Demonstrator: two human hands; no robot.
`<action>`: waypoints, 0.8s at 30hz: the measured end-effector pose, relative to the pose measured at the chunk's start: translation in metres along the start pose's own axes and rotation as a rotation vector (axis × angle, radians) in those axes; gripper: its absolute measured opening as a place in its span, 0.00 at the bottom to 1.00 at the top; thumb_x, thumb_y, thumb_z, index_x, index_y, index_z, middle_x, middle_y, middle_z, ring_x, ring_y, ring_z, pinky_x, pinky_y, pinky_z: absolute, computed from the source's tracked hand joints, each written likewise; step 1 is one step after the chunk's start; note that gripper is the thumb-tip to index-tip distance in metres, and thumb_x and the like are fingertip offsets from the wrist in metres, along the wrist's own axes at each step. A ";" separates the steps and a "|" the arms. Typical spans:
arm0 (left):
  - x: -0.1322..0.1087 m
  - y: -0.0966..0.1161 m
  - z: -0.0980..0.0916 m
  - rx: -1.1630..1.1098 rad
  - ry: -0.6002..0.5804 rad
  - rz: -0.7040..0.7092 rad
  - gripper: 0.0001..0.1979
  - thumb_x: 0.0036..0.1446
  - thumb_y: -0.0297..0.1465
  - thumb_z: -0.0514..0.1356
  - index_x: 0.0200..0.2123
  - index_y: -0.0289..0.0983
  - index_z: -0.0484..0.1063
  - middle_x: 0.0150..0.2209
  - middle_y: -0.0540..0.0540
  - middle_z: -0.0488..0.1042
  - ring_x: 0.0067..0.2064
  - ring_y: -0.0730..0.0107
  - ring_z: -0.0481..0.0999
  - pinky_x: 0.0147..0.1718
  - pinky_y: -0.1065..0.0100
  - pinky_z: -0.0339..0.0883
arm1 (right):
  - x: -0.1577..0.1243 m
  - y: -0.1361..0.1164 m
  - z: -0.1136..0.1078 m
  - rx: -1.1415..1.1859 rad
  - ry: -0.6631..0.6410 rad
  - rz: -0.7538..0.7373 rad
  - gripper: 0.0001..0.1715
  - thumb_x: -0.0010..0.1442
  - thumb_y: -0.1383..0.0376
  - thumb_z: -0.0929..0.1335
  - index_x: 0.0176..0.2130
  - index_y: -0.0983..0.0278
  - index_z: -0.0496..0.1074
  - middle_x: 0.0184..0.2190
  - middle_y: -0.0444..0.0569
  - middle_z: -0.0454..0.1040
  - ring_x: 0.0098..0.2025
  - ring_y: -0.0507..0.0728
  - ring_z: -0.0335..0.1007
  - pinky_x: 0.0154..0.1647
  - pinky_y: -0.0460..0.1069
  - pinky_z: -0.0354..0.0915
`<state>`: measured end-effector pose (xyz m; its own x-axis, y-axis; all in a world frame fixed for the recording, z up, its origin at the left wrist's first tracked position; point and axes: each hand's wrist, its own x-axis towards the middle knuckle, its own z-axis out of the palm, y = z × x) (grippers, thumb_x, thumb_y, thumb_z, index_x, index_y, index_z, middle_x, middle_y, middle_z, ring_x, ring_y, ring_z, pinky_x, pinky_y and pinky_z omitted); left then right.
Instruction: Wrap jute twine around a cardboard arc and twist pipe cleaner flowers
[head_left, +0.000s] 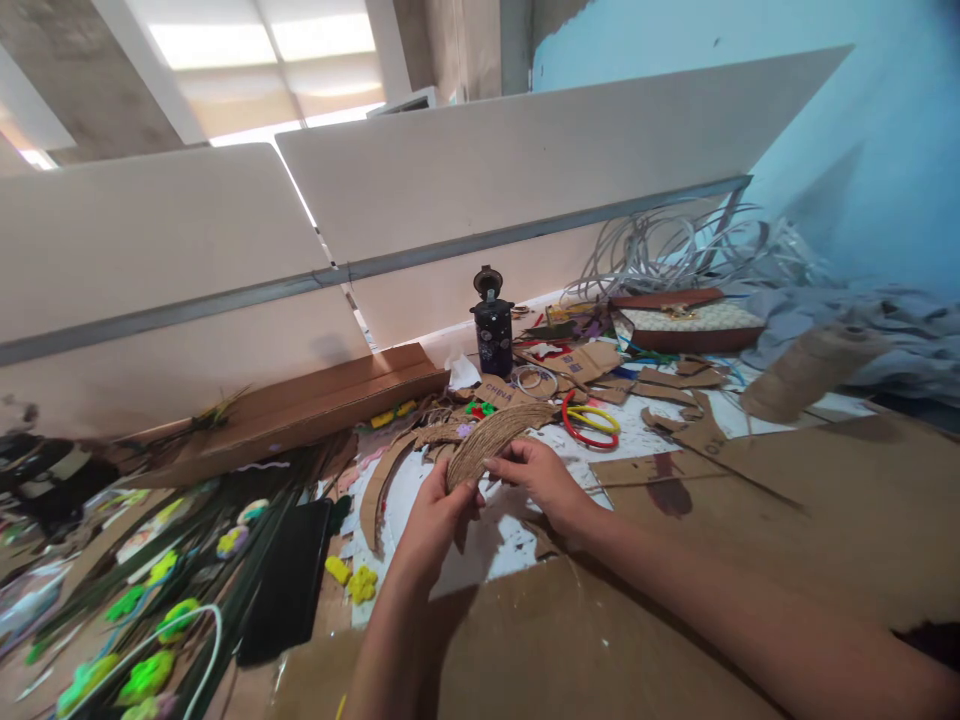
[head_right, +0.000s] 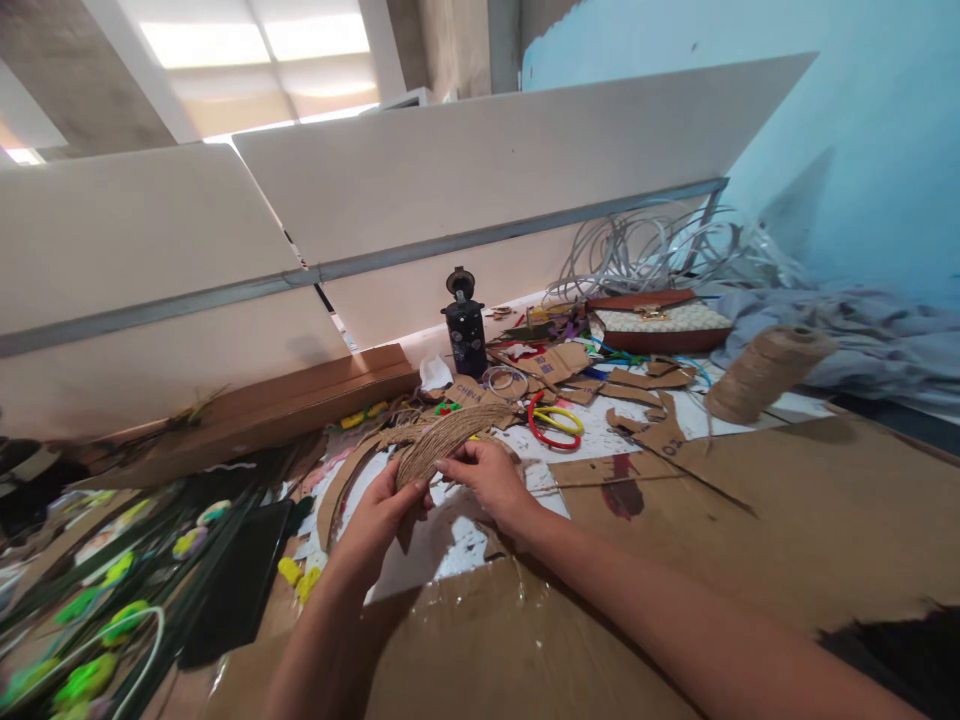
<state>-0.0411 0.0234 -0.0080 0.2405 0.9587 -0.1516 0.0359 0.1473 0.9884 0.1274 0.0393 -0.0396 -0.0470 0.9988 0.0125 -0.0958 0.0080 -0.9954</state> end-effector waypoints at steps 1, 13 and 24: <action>0.000 0.000 0.000 0.001 -0.005 0.001 0.14 0.51 0.39 0.64 0.37 0.39 0.67 0.24 0.53 0.72 0.20 0.75 0.67 0.15 0.76 0.52 | 0.000 0.001 0.000 0.013 0.000 0.009 0.19 0.49 0.51 0.75 0.29 0.64 0.74 0.28 0.46 0.77 0.30 0.56 0.70 0.36 0.51 0.63; 0.001 -0.003 0.002 -0.042 -0.046 -0.017 0.13 0.52 0.37 0.64 0.38 0.38 0.69 0.25 0.52 0.75 0.21 0.76 0.69 0.19 0.77 0.58 | -0.002 0.004 0.002 0.077 -0.003 0.008 0.18 0.49 0.52 0.75 0.29 0.63 0.73 0.27 0.47 0.77 0.31 0.57 0.72 0.37 0.52 0.66; 0.002 -0.001 -0.001 -0.129 0.008 -0.016 0.22 0.41 0.36 0.73 0.40 0.35 0.74 0.26 0.49 0.77 0.24 0.73 0.73 0.26 0.72 0.67 | -0.003 -0.006 0.002 -0.071 -0.120 0.015 0.18 0.51 0.52 0.74 0.26 0.64 0.73 0.25 0.45 0.75 0.29 0.55 0.68 0.33 0.50 0.61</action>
<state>-0.0418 0.0259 -0.0095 0.2333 0.9578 -0.1680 -0.0854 0.1923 0.9776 0.1264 0.0360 -0.0339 -0.1664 0.9860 0.0044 -0.0235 0.0005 -0.9997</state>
